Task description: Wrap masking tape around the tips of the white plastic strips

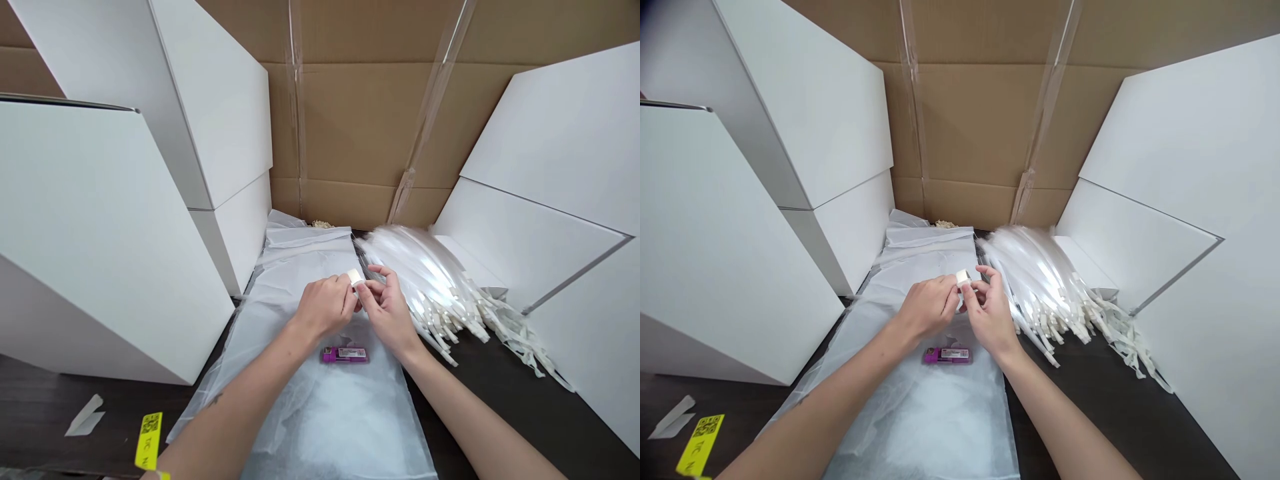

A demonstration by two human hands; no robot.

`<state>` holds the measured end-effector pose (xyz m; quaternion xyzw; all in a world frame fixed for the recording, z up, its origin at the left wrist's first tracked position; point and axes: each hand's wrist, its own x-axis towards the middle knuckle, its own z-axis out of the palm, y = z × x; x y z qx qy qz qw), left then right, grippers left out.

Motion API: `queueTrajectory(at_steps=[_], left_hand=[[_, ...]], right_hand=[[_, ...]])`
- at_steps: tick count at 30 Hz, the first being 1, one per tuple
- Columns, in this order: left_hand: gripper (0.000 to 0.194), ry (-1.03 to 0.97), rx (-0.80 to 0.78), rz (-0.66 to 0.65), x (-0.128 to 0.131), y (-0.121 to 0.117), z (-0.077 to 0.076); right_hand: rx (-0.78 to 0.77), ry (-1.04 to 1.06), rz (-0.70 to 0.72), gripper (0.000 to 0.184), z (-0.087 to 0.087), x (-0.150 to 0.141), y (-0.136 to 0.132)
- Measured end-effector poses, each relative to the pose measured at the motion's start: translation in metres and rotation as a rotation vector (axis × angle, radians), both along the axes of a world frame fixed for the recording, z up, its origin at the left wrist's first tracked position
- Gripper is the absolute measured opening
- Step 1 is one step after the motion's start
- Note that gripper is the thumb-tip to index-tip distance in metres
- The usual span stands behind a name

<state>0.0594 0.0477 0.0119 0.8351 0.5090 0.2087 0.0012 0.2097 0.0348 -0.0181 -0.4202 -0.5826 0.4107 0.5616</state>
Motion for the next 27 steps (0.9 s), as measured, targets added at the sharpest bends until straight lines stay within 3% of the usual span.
queueTrajectory(at_steps=[10,16,18,23,27], left_hand=[[0.038,-0.037,0.031,-0.005,0.001,0.0,-0.001],[0.024,-0.067,0.048,0.078,0.002,-0.002,-0.003],[0.025,-0.067,0.114,0.075,0.001,-0.001,-0.004],[0.021,0.037,0.333,-0.121,-0.003,0.008,-0.009],[0.022,0.041,0.474,-0.141,-0.004,0.01,-0.012]], right_hand=[[0.004,-0.066,-0.013,0.035,0.004,0.0,-0.001],[0.005,-0.011,-0.018,0.029,0.006,-0.003,-0.001],[0.0,0.026,-0.01,0.03,0.006,-0.003,0.0],[-0.011,0.086,-0.012,0.033,0.011,-0.001,0.001],[-0.051,0.129,-0.014,0.036,0.015,0.0,-0.001]])
